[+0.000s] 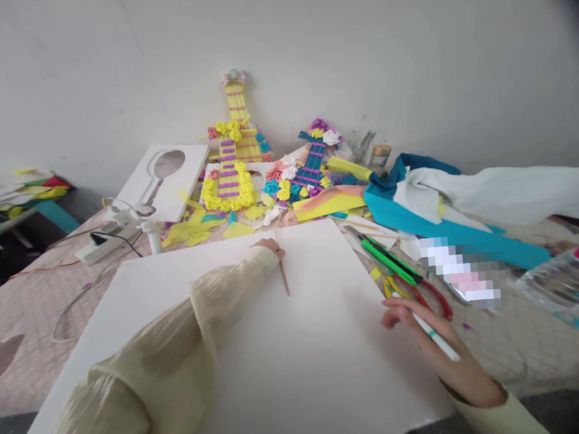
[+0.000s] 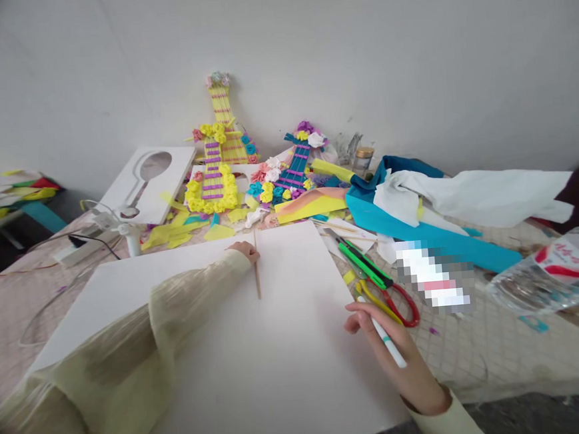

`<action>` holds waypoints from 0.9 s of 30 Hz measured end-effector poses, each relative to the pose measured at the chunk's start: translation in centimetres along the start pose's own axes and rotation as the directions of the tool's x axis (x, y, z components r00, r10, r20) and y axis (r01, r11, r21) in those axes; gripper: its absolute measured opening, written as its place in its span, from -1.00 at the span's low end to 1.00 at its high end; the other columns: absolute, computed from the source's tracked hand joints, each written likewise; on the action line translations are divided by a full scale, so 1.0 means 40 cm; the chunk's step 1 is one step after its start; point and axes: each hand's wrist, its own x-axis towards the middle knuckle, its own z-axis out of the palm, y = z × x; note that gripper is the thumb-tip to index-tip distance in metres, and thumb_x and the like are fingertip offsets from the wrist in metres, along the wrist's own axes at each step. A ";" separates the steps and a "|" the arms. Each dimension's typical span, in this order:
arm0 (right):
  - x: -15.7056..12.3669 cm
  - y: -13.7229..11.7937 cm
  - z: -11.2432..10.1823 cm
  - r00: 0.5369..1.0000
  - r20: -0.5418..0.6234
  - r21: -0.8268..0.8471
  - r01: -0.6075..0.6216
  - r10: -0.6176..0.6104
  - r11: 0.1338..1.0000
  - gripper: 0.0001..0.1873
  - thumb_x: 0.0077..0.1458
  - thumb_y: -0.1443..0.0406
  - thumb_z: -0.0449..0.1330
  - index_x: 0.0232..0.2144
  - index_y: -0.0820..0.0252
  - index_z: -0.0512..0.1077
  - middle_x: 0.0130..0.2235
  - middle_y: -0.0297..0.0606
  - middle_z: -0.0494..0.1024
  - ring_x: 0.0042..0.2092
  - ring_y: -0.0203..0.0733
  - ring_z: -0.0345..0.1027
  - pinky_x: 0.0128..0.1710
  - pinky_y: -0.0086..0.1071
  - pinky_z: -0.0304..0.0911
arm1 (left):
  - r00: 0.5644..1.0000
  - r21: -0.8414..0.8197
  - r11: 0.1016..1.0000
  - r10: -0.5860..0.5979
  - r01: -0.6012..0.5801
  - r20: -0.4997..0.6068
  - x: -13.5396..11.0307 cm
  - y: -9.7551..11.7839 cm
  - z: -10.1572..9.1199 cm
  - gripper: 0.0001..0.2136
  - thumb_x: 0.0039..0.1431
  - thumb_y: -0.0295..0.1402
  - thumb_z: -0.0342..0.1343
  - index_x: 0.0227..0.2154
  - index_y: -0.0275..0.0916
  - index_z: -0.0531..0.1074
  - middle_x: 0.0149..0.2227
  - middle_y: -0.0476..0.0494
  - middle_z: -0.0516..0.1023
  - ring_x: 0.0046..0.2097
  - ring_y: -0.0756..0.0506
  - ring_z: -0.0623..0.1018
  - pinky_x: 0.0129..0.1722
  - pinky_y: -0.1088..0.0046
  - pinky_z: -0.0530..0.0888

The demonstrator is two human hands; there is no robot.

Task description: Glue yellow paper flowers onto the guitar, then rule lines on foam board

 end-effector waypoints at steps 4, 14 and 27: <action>-0.031 0.005 0.001 0.999 -0.037 -0.077 0.036 -0.039 0.996 -0.72 0.18 0.13 -0.06 -0.21 0.12 0.35 -0.36 -0.30 0.44 -0.27 -0.23 0.35 -0.26 -0.44 0.26 | 1.000 -0.006 1.000 0.004 -0.004 -0.021 0.016 0.005 0.006 -0.73 0.00 -0.30 -0.12 -0.36 -0.27 0.46 -0.29 -0.23 0.52 -0.25 -0.20 0.51 -0.39 0.38 0.41; -0.122 0.032 0.003 0.992 -0.118 -0.166 -0.072 0.053 0.983 -0.69 0.16 0.09 -0.04 -0.22 0.12 0.37 -0.37 -0.34 0.47 -0.29 -0.28 0.38 -0.33 -0.55 0.27 | 0.991 0.013 0.996 0.085 -0.084 -0.103 0.013 -0.011 0.034 -0.72 0.06 -0.27 -0.17 -0.38 -0.24 0.43 -0.27 -0.18 0.51 -0.20 -0.18 0.48 -0.33 0.37 0.40; -0.198 0.063 0.027 0.973 -0.203 -0.220 -0.151 0.106 0.964 -0.70 0.18 0.11 -0.06 -0.27 0.13 0.37 -0.24 -0.31 0.48 -0.12 -0.19 0.33 -0.28 -0.52 0.29 | 0.982 0.030 0.996 0.092 -0.088 -0.167 -0.006 -0.028 0.045 -0.72 0.09 -0.31 -0.17 -0.36 -0.27 0.43 -0.26 -0.21 0.49 -0.18 -0.17 0.46 -0.32 0.37 0.39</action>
